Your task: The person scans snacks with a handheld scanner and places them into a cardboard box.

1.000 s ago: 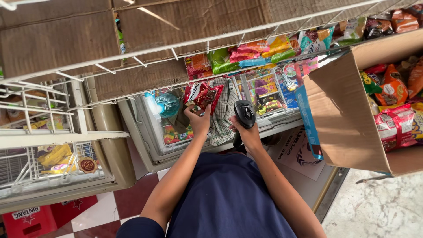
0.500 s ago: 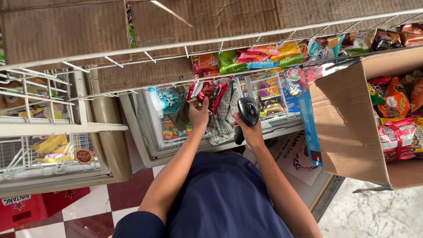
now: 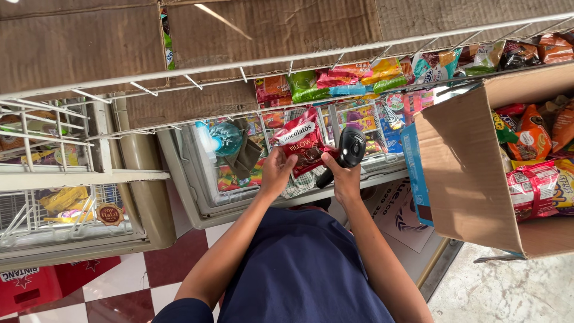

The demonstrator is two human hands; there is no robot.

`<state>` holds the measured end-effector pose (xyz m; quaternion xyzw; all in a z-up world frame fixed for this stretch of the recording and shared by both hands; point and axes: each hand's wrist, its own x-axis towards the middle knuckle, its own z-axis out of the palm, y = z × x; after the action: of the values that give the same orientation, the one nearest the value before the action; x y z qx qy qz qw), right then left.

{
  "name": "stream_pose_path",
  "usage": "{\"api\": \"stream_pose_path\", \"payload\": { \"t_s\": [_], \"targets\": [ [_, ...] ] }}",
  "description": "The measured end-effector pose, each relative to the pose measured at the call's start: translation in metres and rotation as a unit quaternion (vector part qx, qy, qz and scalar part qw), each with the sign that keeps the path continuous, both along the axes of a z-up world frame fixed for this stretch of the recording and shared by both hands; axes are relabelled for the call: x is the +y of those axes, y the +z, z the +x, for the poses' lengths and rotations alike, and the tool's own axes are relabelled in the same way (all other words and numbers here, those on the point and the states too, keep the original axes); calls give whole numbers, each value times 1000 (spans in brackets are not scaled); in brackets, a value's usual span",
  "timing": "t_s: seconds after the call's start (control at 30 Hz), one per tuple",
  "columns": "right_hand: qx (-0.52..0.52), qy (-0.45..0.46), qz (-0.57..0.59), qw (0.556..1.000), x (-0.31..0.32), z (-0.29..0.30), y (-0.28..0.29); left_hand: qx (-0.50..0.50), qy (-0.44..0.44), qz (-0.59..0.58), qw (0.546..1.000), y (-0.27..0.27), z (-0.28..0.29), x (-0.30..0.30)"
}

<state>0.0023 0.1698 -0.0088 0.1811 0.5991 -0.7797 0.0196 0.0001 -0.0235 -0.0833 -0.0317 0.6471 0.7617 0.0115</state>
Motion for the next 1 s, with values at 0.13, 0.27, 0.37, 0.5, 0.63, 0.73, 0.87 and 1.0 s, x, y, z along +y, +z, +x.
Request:
{"api": "stream_pose_path", "payload": {
  "t_s": [0.13,0.27,0.37,0.5,0.63,0.73,0.87,1.0],
  "targets": [
    [2,-16,42,999,-1,0,13,-2,-54,22,998,22,5,6],
    [44,-57,-28,997,2,1,26,-42,-73,102,991,15,1,6],
    [47,-39,1,998,4,7,25,-106,-26,186,976,4,-5,11],
    [77,-39,-31,996,10,14,6,-107,-22,181,977,21,-5,8],
    [58,-63,-41,995,13,13,-3,-105,-29,204,973,37,-2,10],
    [48,-71,-25,996,10,11,8,-146,-38,223,963,39,-3,8],
    [43,-43,-18,998,14,10,25,-218,-48,258,940,56,-14,-2],
    [-9,88,136,987,31,13,28,-117,-54,131,983,70,-24,-11]
  ]
}}
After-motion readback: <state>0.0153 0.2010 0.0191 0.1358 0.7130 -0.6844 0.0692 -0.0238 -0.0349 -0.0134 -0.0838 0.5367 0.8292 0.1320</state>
